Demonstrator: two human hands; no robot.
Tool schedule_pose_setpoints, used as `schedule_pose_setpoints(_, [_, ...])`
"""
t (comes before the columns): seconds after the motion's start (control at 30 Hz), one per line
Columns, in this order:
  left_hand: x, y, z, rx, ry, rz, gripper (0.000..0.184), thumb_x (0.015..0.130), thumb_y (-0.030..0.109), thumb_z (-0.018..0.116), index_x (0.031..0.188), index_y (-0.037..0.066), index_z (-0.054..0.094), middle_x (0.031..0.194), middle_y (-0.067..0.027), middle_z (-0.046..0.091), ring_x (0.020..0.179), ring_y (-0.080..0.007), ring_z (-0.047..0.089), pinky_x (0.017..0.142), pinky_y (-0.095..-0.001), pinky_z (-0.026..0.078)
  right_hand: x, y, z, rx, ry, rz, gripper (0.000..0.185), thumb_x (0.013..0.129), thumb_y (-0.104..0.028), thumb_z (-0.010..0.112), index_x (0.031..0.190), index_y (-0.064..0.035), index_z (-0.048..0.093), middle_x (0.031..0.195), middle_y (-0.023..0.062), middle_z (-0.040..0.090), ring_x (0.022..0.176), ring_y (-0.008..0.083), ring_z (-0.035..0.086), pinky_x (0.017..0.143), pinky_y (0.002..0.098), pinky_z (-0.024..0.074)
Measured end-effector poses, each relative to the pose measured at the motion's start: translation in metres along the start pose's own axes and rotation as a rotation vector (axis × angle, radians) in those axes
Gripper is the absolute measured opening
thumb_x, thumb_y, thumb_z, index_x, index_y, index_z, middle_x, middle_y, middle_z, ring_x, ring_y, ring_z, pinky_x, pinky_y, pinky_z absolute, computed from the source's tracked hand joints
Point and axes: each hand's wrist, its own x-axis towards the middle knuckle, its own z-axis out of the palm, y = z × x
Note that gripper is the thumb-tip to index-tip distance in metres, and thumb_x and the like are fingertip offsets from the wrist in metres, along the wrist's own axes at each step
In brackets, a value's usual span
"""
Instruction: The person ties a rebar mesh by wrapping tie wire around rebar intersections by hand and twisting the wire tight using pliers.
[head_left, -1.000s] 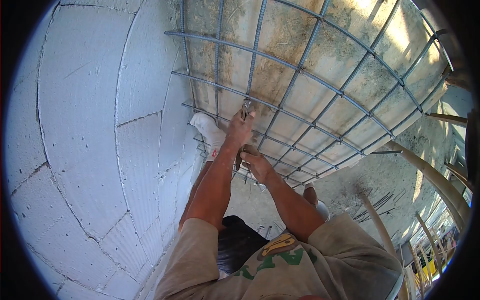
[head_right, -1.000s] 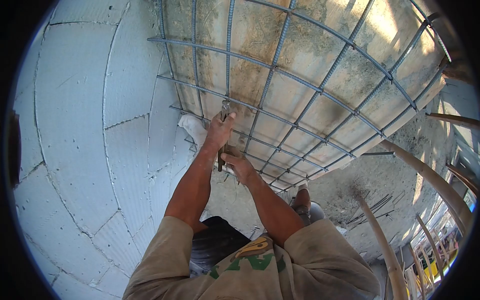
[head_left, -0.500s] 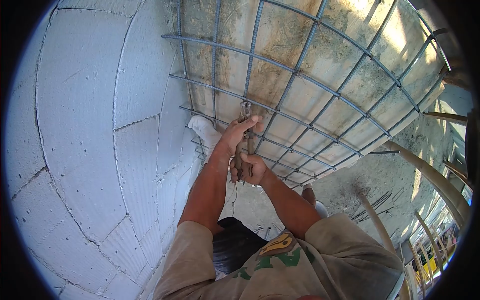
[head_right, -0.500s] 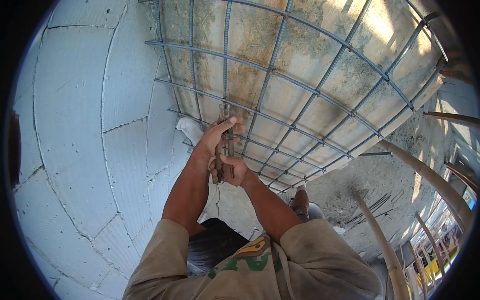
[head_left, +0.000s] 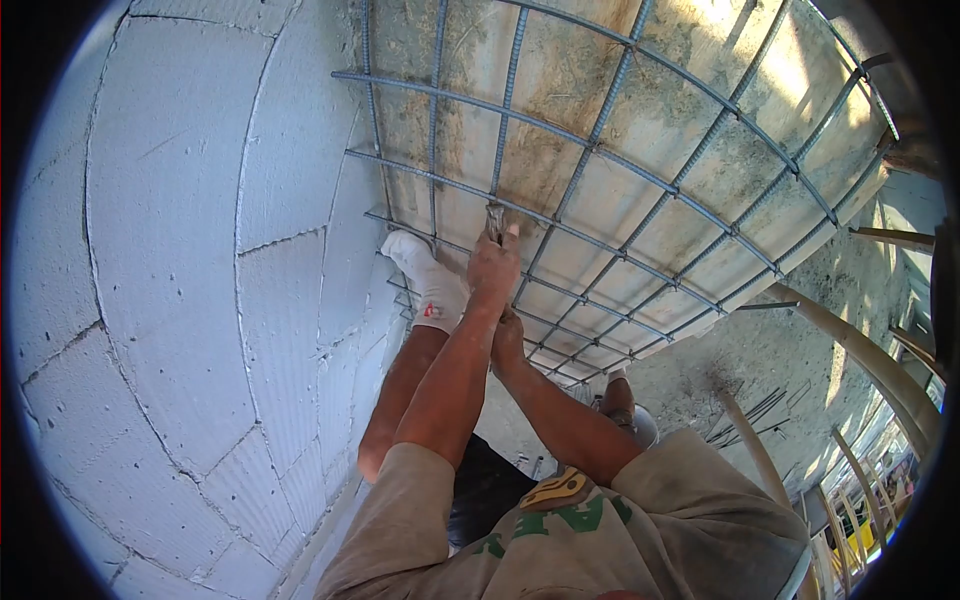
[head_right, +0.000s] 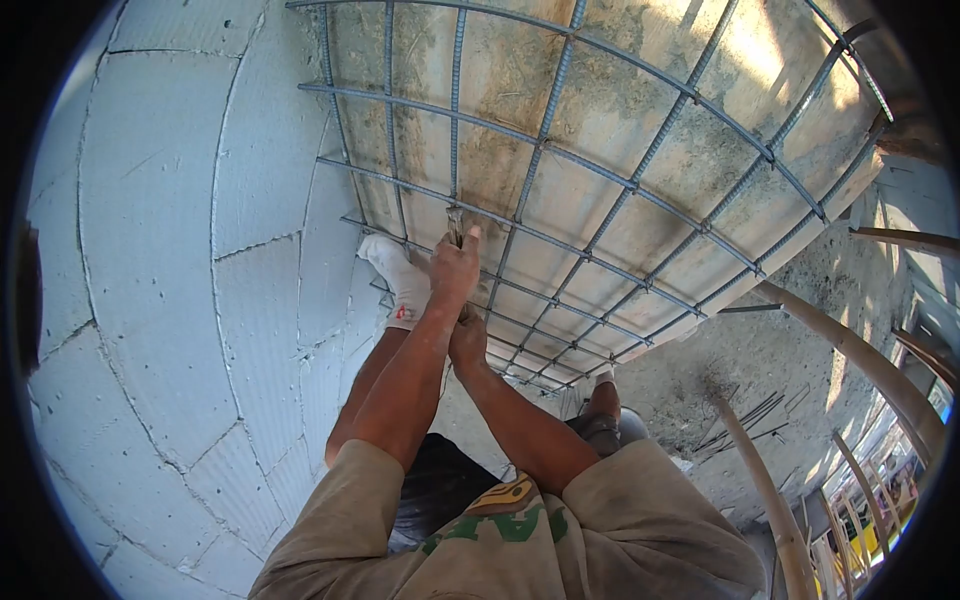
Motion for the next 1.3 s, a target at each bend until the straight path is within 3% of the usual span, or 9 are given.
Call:
schedule_pose_setpoints(0.07, [-0.003, 0.005, -0.008, 0.058, -0.054, -0.030, 0.056, 0.085, 0.052, 0.051, 0.103, 0.001, 0.058, 0.095, -0.0258, 0.063, 0.092, -0.0398, 0.061, 0.078, -0.0460, 0.047, 0.012, 0.028, -0.001, -0.151, -0.048, -0.251, 0.022, 0.084, -0.020, 0.060, 0.084, 0.0020, 0.059, 0.077, 0.0100, 0.063, 0.069, 0.0173, 0.059, 0.062, 0.0311, 0.0464])
schedule_pose_setpoints(0.17, [-0.006, 0.008, -0.022, 0.202, -0.128, -0.041, 0.060, 0.082, 0.055, 0.055, 0.108, 0.001, 0.057, 0.097, -0.0230, 0.063, 0.093, -0.0359, 0.062, 0.080, -0.0423, 0.047, -0.003, -0.008, 0.008, 0.026, -0.118, 0.010, 0.021, 0.083, -0.020, 0.061, 0.083, 0.0009, 0.060, 0.074, 0.0085, 0.062, 0.063, 0.0192, 0.059, 0.058, 0.0320, 0.0460])
schedule_pose_setpoints(0.33, [0.012, -0.021, -0.045, -0.558, -0.595, -0.101, 0.060, 0.081, 0.052, 0.061, 0.116, 0.004, 0.055, 0.103, -0.0148, 0.063, 0.093, -0.0253, 0.063, 0.082, -0.0378, 0.048, -0.009, -0.049, -0.006, 0.233, -0.430, 0.422, 0.024, 0.085, -0.024, 0.059, 0.088, 0.0001, 0.060, 0.075, 0.0109, 0.061, 0.066, 0.0223, 0.059, 0.063, 0.0327, 0.0472])
schedule_pose_setpoints(0.47, [0.014, -0.025, -0.044, -1.051, -0.871, -0.237, 0.049, 0.084, 0.041, 0.062, 0.116, 0.005, 0.056, 0.098, -0.0124, 0.062, 0.084, -0.0190, 0.063, 0.073, -0.0337, 0.051, 0.007, -0.047, -0.026, 0.588, -0.979, 0.660, 0.034, 0.083, -0.032, 0.064, 0.097, -0.0014, 0.062, 0.082, 0.0110, 0.065, 0.073, 0.0239, 0.062, 0.073, 0.0378, 0.0497])
schedule_pose_setpoints(0.6, [0.010, -0.027, -0.045, -1.017, -0.844, -0.305, 0.039, 0.084, 0.038, 0.063, 0.105, 0.005, 0.058, 0.087, -0.0093, 0.062, 0.075, -0.0167, 0.062, 0.064, -0.0318, 0.051, 0.010, -0.061, -0.031, 0.210, -0.770, 0.551, 0.043, 0.083, -0.034, 0.063, 0.111, -0.0017, 0.056, 0.093, 0.0134, 0.065, 0.084, 0.0275, 0.063, 0.081, 0.0409, 0.0479])
schedule_pose_setpoints(0.7, [0.013, -0.024, -0.038, -0.731, -0.604, -0.146, 0.036, 0.085, 0.037, 0.062, 0.092, 0.003, 0.057, 0.079, -0.0088, 0.060, 0.068, -0.0166, 0.060, 0.061, -0.0320, 0.050, -0.008, -0.066, -0.026, -0.241, -0.489, 0.113, 0.041, 0.082, -0.029, 0.063, 0.112, -0.0018, 0.056, 0.096, 0.0146, 0.064, 0.090, 0.0253, 0.061, 0.081, 0.0363, 0.0466])
schedule_pose_setpoints(0.8, [0.016, -0.036, 0.005, -0.255, -0.163, -0.054, 0.040, 0.087, 0.041, 0.057, 0.089, 0.001, 0.053, 0.085, -0.0149, 0.062, 0.076, -0.0246, 0.063, 0.068, -0.0372, 0.051, -0.024, -0.068, -0.008, -0.591, -0.300, -0.010, 0.042, 0.085, -0.032, 0.057, 0.114, -0.0024, 0.053, 0.091, 0.0070, 0.059, 0.079, 0.0149, 0.056, 0.069, 0.0321, 0.0458])
schedule_pose_setpoints(1.0, [-0.014, 0.007, -0.011, 0.111, -0.006, -0.092, 0.056, 0.089, 0.052, 0.043, 0.110, 0.000, 0.040, 0.099, -0.0275, 0.060, 0.095, -0.0429, 0.059, 0.081, -0.0489, 0.046, -0.005, -0.023, -0.012, 0.159, -0.364, 0.044, 0.032, 0.088, -0.028, 0.052, 0.108, -0.0031, 0.054, 0.091, 0.0048, 0.059, 0.082, 0.0140, 0.054, 0.071, 0.0307, 0.0473])
schedule_pose_setpoints(1.3, [-0.008, 0.008, -0.054, 0.211, -0.304, 0.042, 0.068, 0.082, 0.059, 0.053, 0.116, 0.000, 0.047, 0.106, -0.0202, 0.061, 0.099, -0.0338, 0.060, 0.086, -0.0416, 0.046, -0.005, -0.034, 0.004, 0.184, -0.199, 0.273, 0.015, 0.081, -0.014, 0.058, 0.087, -0.0013, 0.061, 0.080, 0.0074, 0.061, 0.071, 0.0164, 0.056, 0.062, 0.0298, 0.0434])
